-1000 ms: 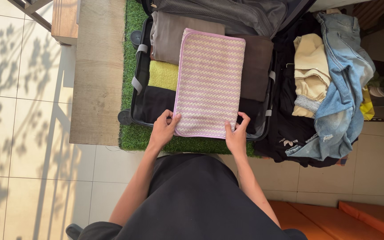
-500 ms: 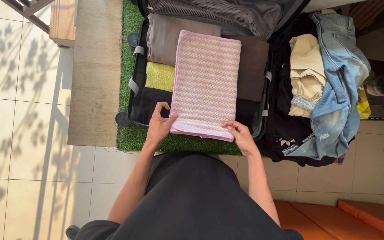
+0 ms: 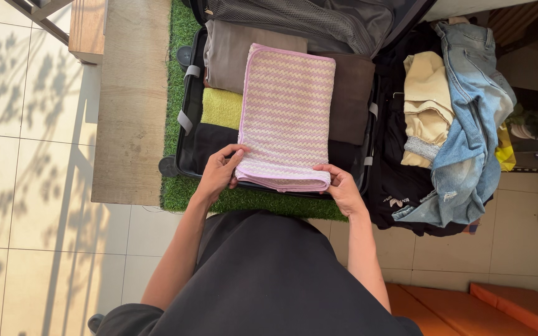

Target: The person folds a black shirt, a striped pink towel, and a pair of blue denim jeans, then places each item into a black suitcase.

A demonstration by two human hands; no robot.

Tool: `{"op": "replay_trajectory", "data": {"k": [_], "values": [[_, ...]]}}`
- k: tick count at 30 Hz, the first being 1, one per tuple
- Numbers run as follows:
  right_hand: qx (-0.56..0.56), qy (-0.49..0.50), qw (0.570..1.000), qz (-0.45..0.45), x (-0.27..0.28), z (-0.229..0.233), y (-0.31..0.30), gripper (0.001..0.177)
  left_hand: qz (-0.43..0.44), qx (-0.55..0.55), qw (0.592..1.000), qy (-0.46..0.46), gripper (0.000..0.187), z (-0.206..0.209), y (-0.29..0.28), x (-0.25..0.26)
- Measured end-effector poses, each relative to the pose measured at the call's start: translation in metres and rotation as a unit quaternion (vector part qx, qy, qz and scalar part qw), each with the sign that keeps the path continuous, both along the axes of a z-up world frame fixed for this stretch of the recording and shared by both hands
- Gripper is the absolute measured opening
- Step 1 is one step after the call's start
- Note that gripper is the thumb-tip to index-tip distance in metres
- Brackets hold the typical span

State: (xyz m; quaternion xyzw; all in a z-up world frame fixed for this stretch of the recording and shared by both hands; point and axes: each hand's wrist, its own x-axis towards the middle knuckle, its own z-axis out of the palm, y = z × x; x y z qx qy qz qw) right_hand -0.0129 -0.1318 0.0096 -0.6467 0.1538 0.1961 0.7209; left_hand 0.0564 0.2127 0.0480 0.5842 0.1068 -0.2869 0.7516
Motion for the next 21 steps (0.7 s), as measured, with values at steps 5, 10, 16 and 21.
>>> {"op": "replay_trajectory", "data": {"k": [5, 10, 16, 21], "values": [[-0.069, -0.018, 0.997, -0.025, 0.006, -0.004, 0.001, 0.027, 0.017, -0.027, 0.998, 0.057, 0.028, -0.023, 0.003, 0.006], [-0.117, -0.030, 0.988, -0.093, 0.018, -0.005, 0.003, 0.023, -0.020, -0.023, 0.999, -0.019, 0.025, -0.025, 0.002, 0.013], [-0.185, -0.086, 0.973, -0.105, 0.038, 0.001, 0.008, 0.025, -0.092, 0.047, 0.992, -0.074, 0.043, 0.003, 0.001, 0.024], [-0.127, -0.139, 0.974, -0.125, 0.056, 0.016, 0.015, 0.027, -0.066, 0.261, 0.955, -0.125, 0.036, 0.023, -0.003, 0.034]]}}
